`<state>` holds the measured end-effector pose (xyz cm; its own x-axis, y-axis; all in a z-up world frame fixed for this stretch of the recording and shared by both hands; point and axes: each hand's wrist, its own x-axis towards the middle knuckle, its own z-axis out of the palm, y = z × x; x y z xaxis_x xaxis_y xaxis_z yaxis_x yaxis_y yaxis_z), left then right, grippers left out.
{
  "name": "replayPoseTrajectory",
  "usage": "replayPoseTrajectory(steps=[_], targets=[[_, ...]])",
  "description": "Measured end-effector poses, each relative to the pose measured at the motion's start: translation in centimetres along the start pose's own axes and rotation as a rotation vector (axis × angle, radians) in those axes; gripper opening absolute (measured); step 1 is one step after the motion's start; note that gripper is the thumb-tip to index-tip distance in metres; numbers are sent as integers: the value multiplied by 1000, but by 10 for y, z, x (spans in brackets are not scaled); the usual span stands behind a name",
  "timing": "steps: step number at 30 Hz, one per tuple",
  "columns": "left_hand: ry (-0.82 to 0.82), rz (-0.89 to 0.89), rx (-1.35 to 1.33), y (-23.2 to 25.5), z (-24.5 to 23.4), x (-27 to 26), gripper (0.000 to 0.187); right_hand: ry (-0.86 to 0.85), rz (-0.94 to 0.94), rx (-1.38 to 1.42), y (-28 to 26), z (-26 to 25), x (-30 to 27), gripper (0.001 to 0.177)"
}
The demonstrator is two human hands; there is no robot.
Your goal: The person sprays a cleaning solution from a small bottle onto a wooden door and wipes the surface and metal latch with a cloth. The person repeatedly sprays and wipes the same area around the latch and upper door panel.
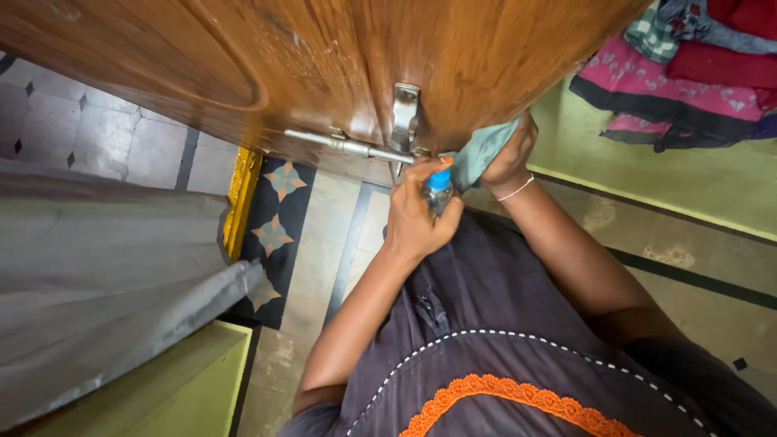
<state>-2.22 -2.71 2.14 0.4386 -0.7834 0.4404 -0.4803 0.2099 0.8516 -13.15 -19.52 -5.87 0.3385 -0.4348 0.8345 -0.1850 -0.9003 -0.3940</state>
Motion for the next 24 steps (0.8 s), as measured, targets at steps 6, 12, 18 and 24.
replayPoseTrajectory(steps=[6, 12, 18, 24], targets=[[-29, -74, -15, -14, 4, -18, 52, -10, 6, -4, 0, 0, 3, 61], [1, -132, -32, -27, 8, -29, 56, -48, 38, -4, -6, -4, 4, 55], [26, -157, -58, -39, 10, -43, 62, 18, 111, 26, -18, -21, 14, 49], [-97, -76, 136, -45, -5, -47, 78, 69, -91, -179, -16, -69, 35, 44]])
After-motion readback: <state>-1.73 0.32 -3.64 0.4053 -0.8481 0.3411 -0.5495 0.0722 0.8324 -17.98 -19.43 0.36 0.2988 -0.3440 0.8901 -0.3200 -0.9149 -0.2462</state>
